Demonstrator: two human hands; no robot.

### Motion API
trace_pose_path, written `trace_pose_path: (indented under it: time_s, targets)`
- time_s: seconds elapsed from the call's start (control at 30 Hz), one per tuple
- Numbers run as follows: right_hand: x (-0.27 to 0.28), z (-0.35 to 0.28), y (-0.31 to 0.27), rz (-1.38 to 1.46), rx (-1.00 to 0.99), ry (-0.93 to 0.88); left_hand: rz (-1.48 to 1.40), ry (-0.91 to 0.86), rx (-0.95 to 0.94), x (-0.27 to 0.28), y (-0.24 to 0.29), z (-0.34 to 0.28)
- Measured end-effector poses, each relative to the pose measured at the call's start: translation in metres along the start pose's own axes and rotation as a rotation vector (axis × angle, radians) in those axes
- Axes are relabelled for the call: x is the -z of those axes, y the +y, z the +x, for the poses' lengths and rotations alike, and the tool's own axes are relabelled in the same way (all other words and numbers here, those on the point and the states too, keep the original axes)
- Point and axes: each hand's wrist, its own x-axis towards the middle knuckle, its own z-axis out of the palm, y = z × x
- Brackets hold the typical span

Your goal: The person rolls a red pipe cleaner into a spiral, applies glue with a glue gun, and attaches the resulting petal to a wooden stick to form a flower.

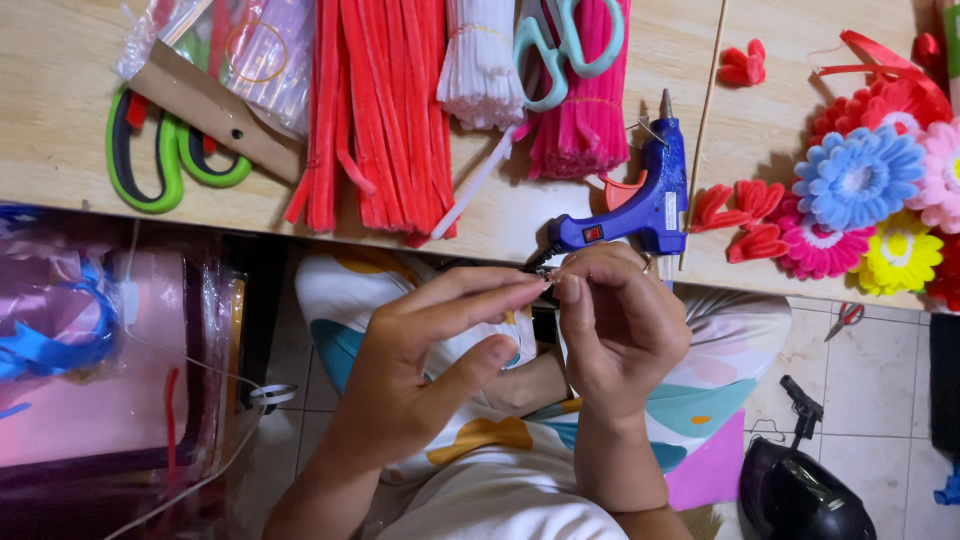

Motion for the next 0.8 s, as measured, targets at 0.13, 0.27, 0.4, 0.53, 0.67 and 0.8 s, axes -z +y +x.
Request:
trace_pose_path:
  time_s: [0.13, 0.27, 0.4, 0.53, 0.67, 0.8]
  targets:
    - [-0.006, -0.006, 0.006, 0.068, -0.079, 0.010, 0.067, 0.085, -0.101, -0.003, -0.011, -0.004]
    - [-0.008, -0.008, 0.018, 0.346, -0.223, 0.114, 0.218, 0.153, -0.137, -0.001, -0.022, -0.005]
    - [-0.011, -0.010, 0.021, 0.547, -0.297, 0.034, 0.258, 0.344, -0.180, 0.005, -0.003, 0.000]
    - [-0.015, -0.007, 0.010, 0.594, -0.332, -0.081, 0.363, 0.363, -0.264, 0.009, -0.010, 0.007]
    - [-0.014, -0.001, 0.001, 0.444, -0.231, -0.179, 0.301, 0.369, -0.369, 0.012, -0.006, 0.014]
    - [-0.015, 0.000, -0.002, 0.345, -0.220, -0.187, 0.197, 0.330, -0.252, 0.019, 0.004, 0.019]
